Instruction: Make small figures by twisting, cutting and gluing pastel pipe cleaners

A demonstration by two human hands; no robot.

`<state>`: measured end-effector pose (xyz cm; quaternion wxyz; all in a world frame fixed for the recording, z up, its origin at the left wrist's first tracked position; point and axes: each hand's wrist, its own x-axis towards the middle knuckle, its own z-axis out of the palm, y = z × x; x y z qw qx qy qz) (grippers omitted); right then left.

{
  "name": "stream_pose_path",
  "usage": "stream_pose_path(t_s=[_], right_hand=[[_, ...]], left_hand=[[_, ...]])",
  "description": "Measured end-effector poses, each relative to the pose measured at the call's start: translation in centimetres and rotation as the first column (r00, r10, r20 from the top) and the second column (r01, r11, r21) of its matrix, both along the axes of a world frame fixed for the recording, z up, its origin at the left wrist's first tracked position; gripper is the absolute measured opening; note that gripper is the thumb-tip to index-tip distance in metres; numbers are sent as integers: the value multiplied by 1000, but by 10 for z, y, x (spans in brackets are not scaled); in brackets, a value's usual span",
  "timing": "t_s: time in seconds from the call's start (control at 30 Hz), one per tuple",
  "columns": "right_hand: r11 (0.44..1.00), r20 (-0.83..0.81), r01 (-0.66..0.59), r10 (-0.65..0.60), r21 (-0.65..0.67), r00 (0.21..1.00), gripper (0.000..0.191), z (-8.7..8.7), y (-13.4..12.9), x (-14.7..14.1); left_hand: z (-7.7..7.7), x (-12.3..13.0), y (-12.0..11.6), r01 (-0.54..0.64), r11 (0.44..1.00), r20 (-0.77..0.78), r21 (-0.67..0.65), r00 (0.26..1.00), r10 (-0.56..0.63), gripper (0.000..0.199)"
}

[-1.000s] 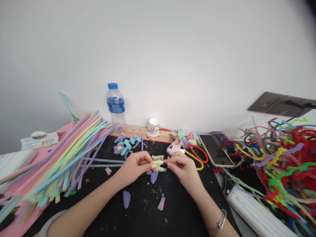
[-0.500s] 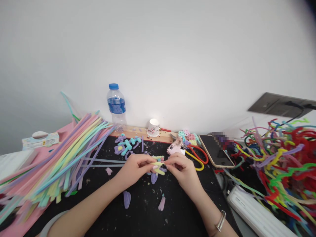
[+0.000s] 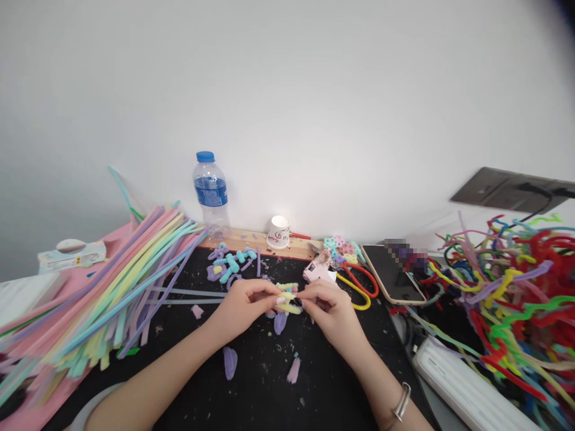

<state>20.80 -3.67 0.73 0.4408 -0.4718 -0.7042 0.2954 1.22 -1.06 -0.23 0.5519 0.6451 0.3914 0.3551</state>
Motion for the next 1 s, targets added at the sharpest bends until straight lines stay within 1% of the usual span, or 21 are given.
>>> stream_pose_path(t_s=[0.13, 0.27, 0.43, 0.57, 0.63, 0.7, 0.83, 1.0], right_hand=[[997, -35, 29, -31, -66, 999, 10, -1, -1, -1], [993, -94, 15, -26, -116, 995, 9, -2, -1, -2], [994, -69, 20, -27, -108, 997, 9, -2, -1, -1], [999, -22, 19, -20, -48, 1000, 10, 1, -1, -1], [1000, -4, 16, -16, -24, 1000, 10, 1, -1, -1], [1000, 7, 18, -18, -13, 1000, 11, 2, -1, -1], [1000, 6, 20, -19, -23, 1000, 11, 1, -1, -1], [1000, 8, 11, -11, -21, 1000, 11, 0, -1, -2]], left_hand=[[0, -1, 0, -12, 999, -34, 41, 999, 13, 19], [0, -2, 1, 1, 994, -72, 107, 997, 7, 20], [2, -3, 2, 19, 977, -102, 212, 995, 2, 18], [2, -3, 2, 6, 962, -101, 272, 995, 22, 16], [1, -3, 2, -3, 969, -81, 245, 996, 23, 16], [0, -2, 2, -12, 982, -60, 189, 998, 24, 16], [2, 0, -1, -1, 997, -39, 83, 999, 5, 17], [3, 1, -2, 12, 998, -14, 56, 1000, -11, 18]])
